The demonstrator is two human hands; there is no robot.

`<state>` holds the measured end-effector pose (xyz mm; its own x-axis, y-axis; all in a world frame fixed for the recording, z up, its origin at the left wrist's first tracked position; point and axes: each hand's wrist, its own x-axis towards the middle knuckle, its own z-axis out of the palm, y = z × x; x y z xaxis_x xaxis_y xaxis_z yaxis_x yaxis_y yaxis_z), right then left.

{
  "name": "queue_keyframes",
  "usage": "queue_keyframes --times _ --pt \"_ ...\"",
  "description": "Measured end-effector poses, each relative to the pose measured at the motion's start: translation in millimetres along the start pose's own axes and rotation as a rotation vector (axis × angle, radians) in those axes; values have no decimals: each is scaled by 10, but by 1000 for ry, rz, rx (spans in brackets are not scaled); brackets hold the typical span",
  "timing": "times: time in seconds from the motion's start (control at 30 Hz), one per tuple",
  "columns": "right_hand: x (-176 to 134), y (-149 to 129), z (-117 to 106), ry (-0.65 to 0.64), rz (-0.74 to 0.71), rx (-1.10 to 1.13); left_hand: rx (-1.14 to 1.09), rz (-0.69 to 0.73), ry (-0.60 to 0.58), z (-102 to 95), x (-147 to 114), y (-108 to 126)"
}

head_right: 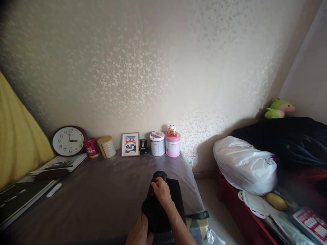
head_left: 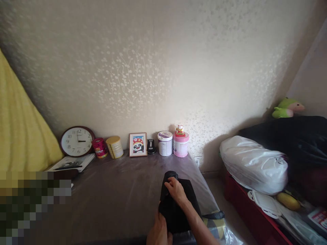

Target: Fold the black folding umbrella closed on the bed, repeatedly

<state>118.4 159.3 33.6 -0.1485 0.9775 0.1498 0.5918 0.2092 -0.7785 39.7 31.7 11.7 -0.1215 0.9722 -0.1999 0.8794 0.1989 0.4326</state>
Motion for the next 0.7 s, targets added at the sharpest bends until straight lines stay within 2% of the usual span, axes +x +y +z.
queue_keyframes --times 0.13,0.2,0.27,0.33,0.4,0.47,0.53,0.6,0.7 --pt "-37 -73 -5 -119 -26 31 -18 11 -73 3 -1 -110" --pt "-59 -109 -2 -170 -54 28 -16 -6 -70 -2 -33 -192" --pt "-82 -139 7 -183 -76 -38 22 -27 -9 -15 -72 -270" --pt "-104 -161 21 -177 -91 -130 90 9 97 -33 -89 -323" --pt "-125 -173 37 -170 -101 -205 134 119 190 -44 -67 -337" --pt "-148 -173 44 -176 -120 -239 129 239 231 -25 -8 -313" --pt "-181 -167 34 -183 -151 -261 110 290 208 37 64 -267" --pt "-234 -160 5 -184 -206 -296 109 265 163 137 125 -223" --pt "-333 -135 -46 -176 -350 -318 119 210 178 304 173 -194"
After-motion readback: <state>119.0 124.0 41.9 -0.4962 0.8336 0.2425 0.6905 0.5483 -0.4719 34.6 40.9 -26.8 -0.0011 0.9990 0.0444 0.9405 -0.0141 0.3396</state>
